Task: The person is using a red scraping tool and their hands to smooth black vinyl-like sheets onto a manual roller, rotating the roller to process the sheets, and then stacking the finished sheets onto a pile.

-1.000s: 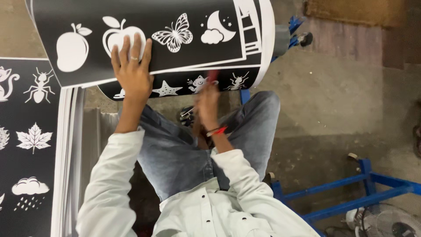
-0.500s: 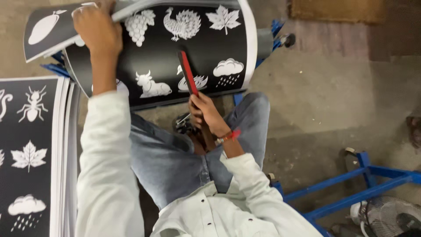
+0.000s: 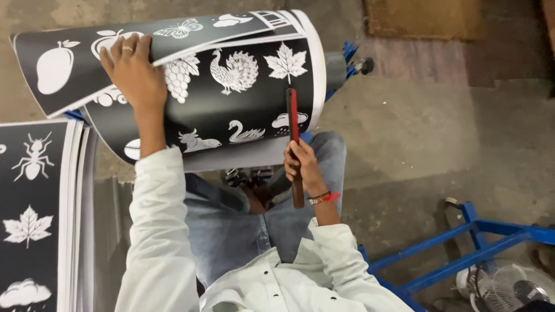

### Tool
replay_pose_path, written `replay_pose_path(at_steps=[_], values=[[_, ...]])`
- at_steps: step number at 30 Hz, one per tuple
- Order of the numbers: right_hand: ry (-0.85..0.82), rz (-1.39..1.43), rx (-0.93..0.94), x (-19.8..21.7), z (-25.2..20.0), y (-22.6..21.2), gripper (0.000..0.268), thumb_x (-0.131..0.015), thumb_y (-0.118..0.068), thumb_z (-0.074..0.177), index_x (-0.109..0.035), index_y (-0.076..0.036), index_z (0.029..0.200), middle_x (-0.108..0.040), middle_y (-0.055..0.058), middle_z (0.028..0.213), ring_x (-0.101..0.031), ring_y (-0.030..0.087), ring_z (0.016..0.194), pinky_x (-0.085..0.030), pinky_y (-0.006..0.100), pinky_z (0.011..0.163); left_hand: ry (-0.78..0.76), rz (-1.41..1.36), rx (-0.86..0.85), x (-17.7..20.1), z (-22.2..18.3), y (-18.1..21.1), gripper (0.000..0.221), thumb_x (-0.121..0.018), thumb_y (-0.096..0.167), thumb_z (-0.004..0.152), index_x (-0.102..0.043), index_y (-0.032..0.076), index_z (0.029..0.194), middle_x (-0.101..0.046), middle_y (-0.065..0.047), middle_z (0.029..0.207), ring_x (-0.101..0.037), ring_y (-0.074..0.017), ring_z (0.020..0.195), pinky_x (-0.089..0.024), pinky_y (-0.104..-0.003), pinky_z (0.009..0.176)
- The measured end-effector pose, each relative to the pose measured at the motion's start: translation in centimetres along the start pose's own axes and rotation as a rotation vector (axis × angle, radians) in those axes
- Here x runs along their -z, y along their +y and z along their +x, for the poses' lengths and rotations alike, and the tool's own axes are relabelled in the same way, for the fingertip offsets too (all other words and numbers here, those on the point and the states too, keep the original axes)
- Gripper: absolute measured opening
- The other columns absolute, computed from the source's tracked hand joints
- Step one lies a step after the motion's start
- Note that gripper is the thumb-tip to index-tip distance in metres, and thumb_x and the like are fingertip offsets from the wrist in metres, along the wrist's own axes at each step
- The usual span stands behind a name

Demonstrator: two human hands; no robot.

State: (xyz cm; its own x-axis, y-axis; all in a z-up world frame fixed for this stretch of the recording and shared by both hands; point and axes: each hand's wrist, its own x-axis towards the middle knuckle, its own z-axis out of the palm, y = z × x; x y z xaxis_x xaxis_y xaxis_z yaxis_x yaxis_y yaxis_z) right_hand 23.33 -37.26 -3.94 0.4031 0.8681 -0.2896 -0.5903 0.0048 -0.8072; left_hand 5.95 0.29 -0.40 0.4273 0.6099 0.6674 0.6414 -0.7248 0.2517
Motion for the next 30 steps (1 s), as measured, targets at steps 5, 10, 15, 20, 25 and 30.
replay_pose_path(at_steps=[5, 10, 15, 20, 25, 30], values=[[0.085, -0.022, 0.028, 0.9, -0.2, 2.3, 0.027, -0.053, -0.036, 0.107, -0.051, -0.01, 0.098, -0.039, -0.004, 0.063, -0.042, 0.009, 0.046, -0.04, 0.026, 0.041, 0.128, -0.015, -0.064, 3.7, -5.4, 2.9, 0.054, -0.058, 0.024, 0.09, -0.068, 0.006, 0.141, -0.064, -0.016, 0.145, -0.05, -0.0401, 0.14, -0.021, -0.06, 0.121], [0.257, -0.066, 0.063, 3.7, 0.5, 4.5, 0.026, -0.052, -0.038, 0.103, -0.052, -0.012, 0.096, -0.04, -0.004, 0.06, -0.043, 0.01, 0.043, -0.038, 0.027, 0.037, -0.004, 0.052, -0.004, 9.3, -9.9, 5.5, 0.063, -0.056, 0.019, 0.082, -0.068, 0.008, 0.142, -0.064, -0.015, 0.148, -0.053, -0.0381, 0.14, -0.026, -0.057, 0.12], [0.338, -0.031, 0.333, 6.1, 5.3, 1.8, 0.027, -0.057, -0.035, 0.111, -0.054, -0.011, 0.101, -0.043, -0.004, 0.068, -0.042, 0.008, 0.052, -0.039, 0.027, 0.045, -0.05, 0.028, -0.048, 9.9, -6.5, 4.3, 0.061, -0.057, 0.012, 0.078, -0.067, 0.005, 0.139, -0.065, -0.016, 0.144, -0.055, -0.0384, 0.136, -0.029, -0.056, 0.117], [0.394, -0.008, 0.277, 4.1, 8.2, -2.2, 0.024, -0.053, -0.037, 0.104, -0.052, -0.014, 0.096, -0.041, -0.004, 0.06, -0.045, 0.01, 0.043, -0.039, 0.028, 0.037, -0.066, 0.057, -0.075, 5.1, -2.5, 4.1, 0.054, -0.061, 0.007, 0.081, -0.068, 0.007, 0.135, -0.067, -0.014, 0.141, -0.055, -0.0366, 0.133, -0.028, -0.058, 0.116], [0.596, -0.087, 0.367, -0.2, 11.0, 2.1, 0.024, -0.053, -0.037, 0.105, -0.055, -0.013, 0.102, -0.044, -0.003, 0.061, -0.045, 0.01, 0.044, -0.038, 0.028, 0.037, -0.084, 0.069, -0.138, 4.0, -5.3, 6.0, 0.061, -0.062, 0.009, 0.081, -0.065, 0.006, 0.142, -0.06, -0.015, 0.148, -0.051, -0.0371, 0.136, -0.027, -0.058, 0.114], [0.217, -0.3, 0.128, -11.3, 10.7, 12.3, 0.027, -0.052, -0.037, 0.104, -0.061, -0.013, 0.113, -0.05, -0.003, 0.064, -0.047, 0.009, 0.046, -0.038, 0.027, 0.038, -0.116, 0.181, -0.159, 5.7, -9.1, 6.9, 0.064, -0.063, 0.007, 0.088, -0.06, 0.012, 0.151, -0.054, -0.01, 0.158, -0.046, -0.0322, 0.146, -0.027, -0.055, 0.12]])
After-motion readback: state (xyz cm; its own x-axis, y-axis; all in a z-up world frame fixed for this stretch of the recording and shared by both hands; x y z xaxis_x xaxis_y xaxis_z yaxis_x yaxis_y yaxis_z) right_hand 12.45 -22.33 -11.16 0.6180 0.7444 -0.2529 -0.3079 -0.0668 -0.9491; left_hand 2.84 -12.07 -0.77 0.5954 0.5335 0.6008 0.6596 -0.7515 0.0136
